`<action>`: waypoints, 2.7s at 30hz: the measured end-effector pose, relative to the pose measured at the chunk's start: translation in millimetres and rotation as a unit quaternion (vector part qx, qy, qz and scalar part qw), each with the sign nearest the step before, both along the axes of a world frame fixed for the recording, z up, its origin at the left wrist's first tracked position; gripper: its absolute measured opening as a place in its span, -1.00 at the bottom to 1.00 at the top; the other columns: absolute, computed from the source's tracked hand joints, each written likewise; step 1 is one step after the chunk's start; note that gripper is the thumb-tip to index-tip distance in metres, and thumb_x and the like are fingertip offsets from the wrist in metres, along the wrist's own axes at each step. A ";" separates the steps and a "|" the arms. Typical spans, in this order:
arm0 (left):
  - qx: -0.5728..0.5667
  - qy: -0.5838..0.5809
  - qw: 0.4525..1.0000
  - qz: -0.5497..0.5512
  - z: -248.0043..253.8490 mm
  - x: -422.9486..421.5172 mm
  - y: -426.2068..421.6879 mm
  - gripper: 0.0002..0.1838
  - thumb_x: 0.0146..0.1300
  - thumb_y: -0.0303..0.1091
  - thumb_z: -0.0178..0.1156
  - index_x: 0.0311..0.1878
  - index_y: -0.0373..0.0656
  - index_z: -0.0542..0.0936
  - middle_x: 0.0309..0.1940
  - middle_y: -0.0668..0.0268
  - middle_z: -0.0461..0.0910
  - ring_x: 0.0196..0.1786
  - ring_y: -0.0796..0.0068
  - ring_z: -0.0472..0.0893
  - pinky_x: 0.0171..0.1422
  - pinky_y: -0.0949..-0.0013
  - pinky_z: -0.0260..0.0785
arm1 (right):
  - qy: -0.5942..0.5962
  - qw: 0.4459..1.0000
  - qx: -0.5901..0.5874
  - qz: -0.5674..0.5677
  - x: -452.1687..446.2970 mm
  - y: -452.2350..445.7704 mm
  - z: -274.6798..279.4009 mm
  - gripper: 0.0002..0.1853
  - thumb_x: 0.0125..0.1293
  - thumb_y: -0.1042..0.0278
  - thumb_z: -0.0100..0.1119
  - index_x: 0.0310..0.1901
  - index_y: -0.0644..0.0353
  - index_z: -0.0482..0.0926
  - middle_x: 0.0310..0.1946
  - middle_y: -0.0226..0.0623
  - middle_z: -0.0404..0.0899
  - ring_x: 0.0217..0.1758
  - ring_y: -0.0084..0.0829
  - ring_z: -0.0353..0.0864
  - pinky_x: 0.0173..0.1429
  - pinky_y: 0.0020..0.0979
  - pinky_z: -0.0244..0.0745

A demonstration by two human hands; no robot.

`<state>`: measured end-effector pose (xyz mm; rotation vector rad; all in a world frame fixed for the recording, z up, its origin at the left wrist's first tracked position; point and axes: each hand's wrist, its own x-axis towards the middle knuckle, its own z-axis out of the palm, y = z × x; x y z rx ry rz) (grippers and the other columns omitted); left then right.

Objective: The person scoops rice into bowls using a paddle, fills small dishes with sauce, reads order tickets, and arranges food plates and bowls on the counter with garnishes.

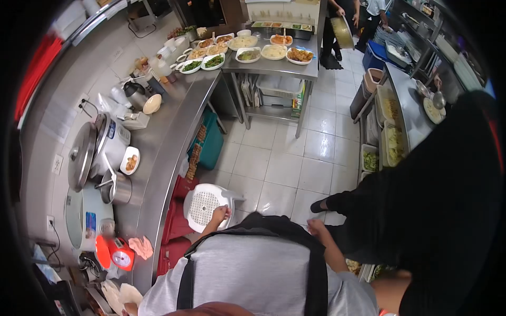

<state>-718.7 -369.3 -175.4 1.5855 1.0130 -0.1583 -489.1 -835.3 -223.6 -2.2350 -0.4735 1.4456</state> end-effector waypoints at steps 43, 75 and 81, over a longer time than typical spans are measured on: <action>0.002 -0.211 0.941 0.266 213.3 409.0 319.5 -0.64 0.33 -0.22 -0.15 -0.12 -0.40 0.41 -0.44 0.04 0.57 -0.47 0.30 0.59 -0.40 0.34 0.51 | 0.008 0.972 -0.033 -0.235 522.5 338.0 74.6 -0.67 0.21 0.25 0.01 -0.02 0.06 0.59 -0.40 -0.32 0.67 -0.47 -0.51 0.64 -0.46 -0.42 0.56; -0.181 -0.231 0.940 -0.173 195.8 769.9 148.7 -0.62 0.45 -0.17 -0.17 0.13 -0.21 0.42 -0.24 0.15 0.59 -0.26 0.40 0.64 -0.14 0.40 0.50 | -0.018 0.981 0.182 -0.058 537.2 391.6 119.7 -0.69 0.29 0.34 -0.01 0.01 0.21 0.56 -0.40 -0.36 0.60 -0.37 -0.55 0.57 -0.25 -0.48 0.49; -0.215 -0.223 0.943 -0.122 183.9 822.3 133.5 -0.65 0.43 -0.20 -0.19 0.13 -0.22 0.28 -0.24 0.03 0.59 -0.30 0.28 0.66 -0.24 0.34 0.55 | 0.138 0.903 0.235 -0.331 500.3 361.7 147.9 -0.70 0.33 0.34 -0.02 0.05 0.18 0.53 -0.33 -0.38 0.59 -0.35 -0.59 0.53 -0.27 -0.54 0.46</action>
